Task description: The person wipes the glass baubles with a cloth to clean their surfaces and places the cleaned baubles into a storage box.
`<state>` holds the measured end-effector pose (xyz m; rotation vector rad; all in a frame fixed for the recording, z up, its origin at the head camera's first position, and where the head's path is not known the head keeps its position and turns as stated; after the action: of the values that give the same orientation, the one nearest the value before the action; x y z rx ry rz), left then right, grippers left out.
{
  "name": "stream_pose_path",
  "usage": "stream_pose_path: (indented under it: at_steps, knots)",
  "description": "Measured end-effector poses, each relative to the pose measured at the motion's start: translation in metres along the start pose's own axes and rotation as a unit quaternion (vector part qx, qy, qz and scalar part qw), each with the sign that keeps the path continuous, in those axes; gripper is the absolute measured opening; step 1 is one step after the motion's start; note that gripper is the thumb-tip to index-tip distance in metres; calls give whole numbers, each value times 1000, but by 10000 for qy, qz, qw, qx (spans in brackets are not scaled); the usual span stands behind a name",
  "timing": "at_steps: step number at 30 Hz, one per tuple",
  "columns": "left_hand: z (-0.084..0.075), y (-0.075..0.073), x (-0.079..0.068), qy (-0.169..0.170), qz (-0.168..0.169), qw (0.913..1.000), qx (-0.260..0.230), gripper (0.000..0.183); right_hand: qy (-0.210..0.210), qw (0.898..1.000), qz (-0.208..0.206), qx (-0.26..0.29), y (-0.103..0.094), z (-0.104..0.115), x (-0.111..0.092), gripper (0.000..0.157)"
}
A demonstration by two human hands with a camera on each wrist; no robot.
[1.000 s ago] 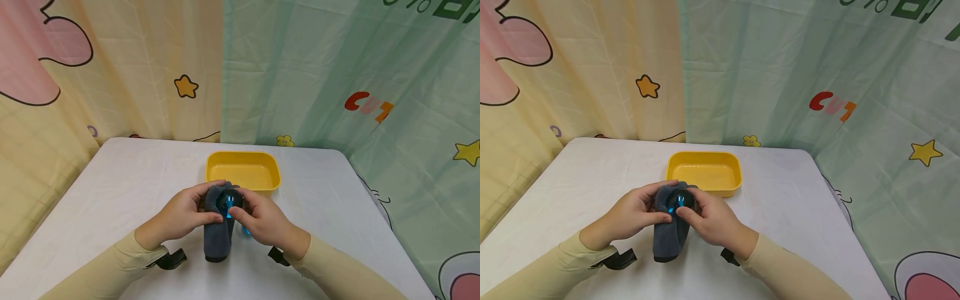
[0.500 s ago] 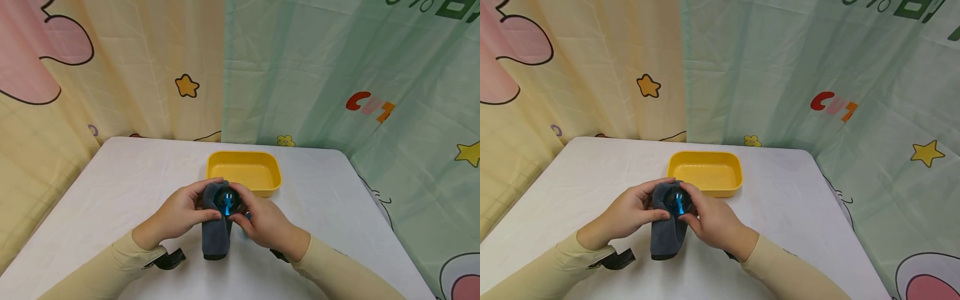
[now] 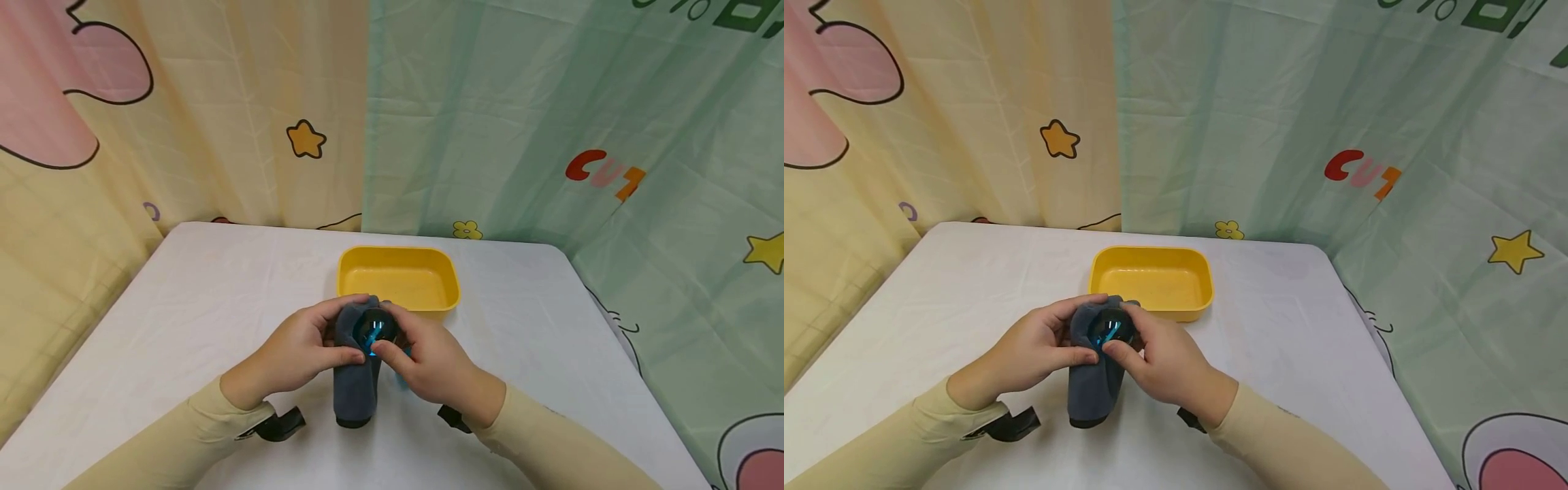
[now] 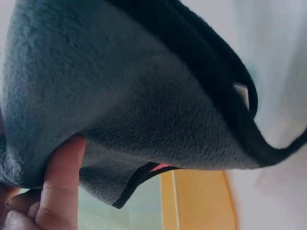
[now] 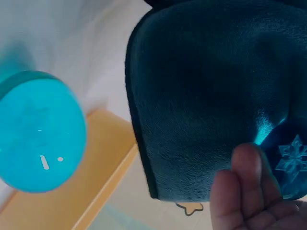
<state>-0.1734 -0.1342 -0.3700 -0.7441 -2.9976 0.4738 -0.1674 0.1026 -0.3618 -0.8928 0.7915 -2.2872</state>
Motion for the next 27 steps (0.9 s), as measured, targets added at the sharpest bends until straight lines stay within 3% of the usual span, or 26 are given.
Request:
stream_pose_path:
  at_steps: [3,6,10,16,21,25,27]
  knots:
    - [1,-1,0,-11,-87,9999,116,73,-185,9993,171,-264,0,1,-1,72]
    - [1,-3,0,3,-111,9999,113,73,-451,9972,334,-495,1,1,-1,79]
    - [0,-5,0,44,-68,10000,-30,74,-694,9936,379,-805,1,1,-1,80]
    - [-3,-5,0,57,71,9995,-289,73,-688,9938,317,-819,-2,2,-1,74]
    - [-5,-2,-1,-23,180,9990,-397,74,-191,9993,295,-109,-4,2,-1,67]
    - [-5,0,-2,-60,197,9992,-345,74,359,9962,169,773,-5,0,-1,45]
    - [-5,1,-2,-56,189,9995,-252,73,486,9941,76,967,-5,-1,-1,36]
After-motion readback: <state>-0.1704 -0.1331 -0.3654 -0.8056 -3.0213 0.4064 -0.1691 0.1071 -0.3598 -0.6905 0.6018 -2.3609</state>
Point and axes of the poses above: each hand's wrist, its own x-axis towards the middle knuckle, its own y-axis out of the palm, z = x × y, the point moved 1 cm from there along x, towards the middle knuckle, and after that the axes turned 14 degrees about -y, right-handed, at the moved point
